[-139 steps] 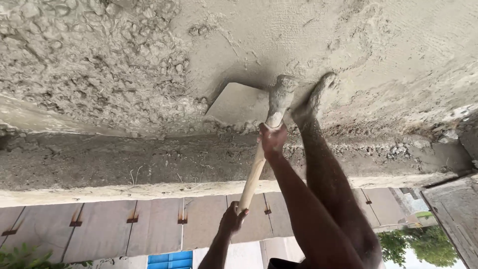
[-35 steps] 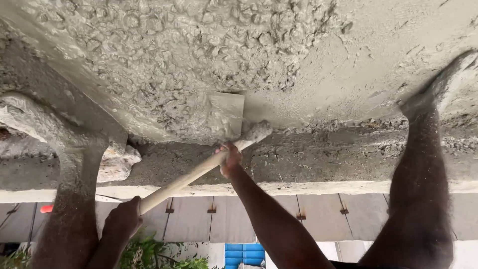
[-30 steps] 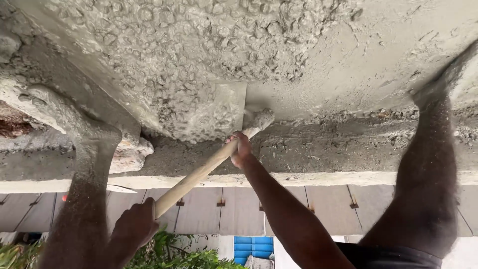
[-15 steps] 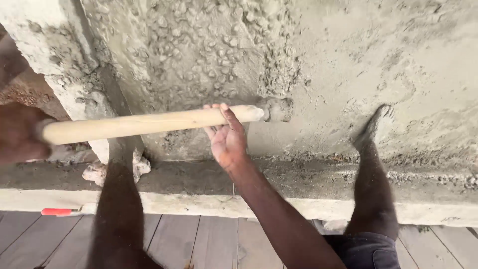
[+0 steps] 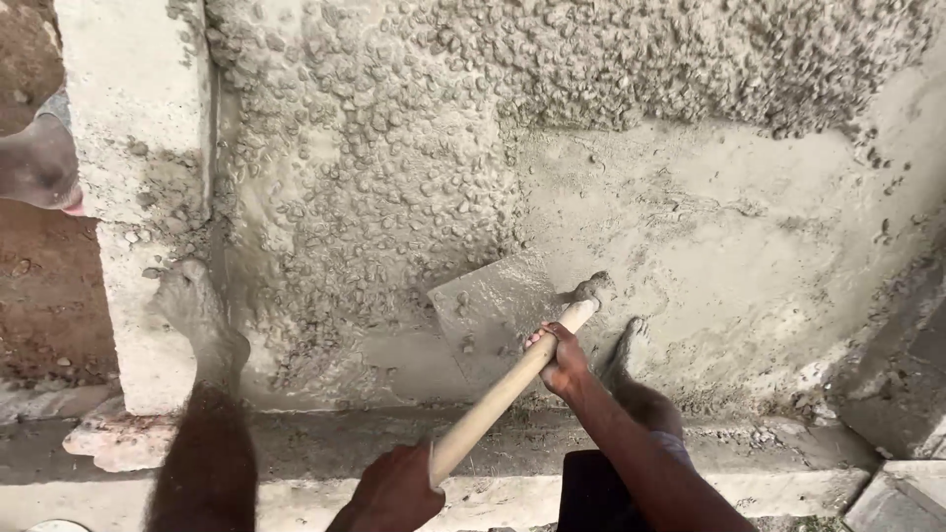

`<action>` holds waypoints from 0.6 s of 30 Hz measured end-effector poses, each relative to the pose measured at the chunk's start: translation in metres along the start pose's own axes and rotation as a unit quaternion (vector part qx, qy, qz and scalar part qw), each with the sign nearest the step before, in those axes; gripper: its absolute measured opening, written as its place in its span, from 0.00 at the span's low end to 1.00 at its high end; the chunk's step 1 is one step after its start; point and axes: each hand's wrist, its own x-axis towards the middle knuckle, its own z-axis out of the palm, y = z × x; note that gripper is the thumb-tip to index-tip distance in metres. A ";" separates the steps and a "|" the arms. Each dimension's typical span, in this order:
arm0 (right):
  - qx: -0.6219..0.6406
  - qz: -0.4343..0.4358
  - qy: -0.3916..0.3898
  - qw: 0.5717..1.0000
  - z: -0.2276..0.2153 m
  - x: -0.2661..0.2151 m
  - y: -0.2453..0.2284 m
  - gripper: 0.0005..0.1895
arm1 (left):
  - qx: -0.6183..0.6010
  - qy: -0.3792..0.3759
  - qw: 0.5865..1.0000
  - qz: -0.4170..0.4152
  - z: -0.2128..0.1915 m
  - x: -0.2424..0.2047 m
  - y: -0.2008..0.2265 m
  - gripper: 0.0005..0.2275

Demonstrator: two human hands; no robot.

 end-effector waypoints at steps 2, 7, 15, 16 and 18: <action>-0.050 0.007 0.076 0.996 0.029 -0.046 -0.004 0.08 | -0.052 -0.034 0.997 0.041 0.019 0.006 -0.027 0.30; -0.030 -0.086 0.055 0.994 0.065 -0.094 -0.007 0.07 | 0.005 -0.054 0.995 0.089 -0.039 -0.003 -0.033 0.26; 0.007 -0.043 -0.049 0.998 0.119 0.006 -0.025 0.05 | 0.014 0.097 0.994 -0.045 -0.080 0.049 -0.015 0.22; 0.007 -0.034 -0.076 0.997 0.128 0.013 -0.032 0.05 | 0.009 0.111 0.992 -0.056 -0.080 0.054 -0.004 0.23; 0.007 -0.006 -0.101 0.995 0.131 0.025 -0.051 0.05 | 0.002 0.122 0.989 -0.085 -0.070 0.063 0.019 0.23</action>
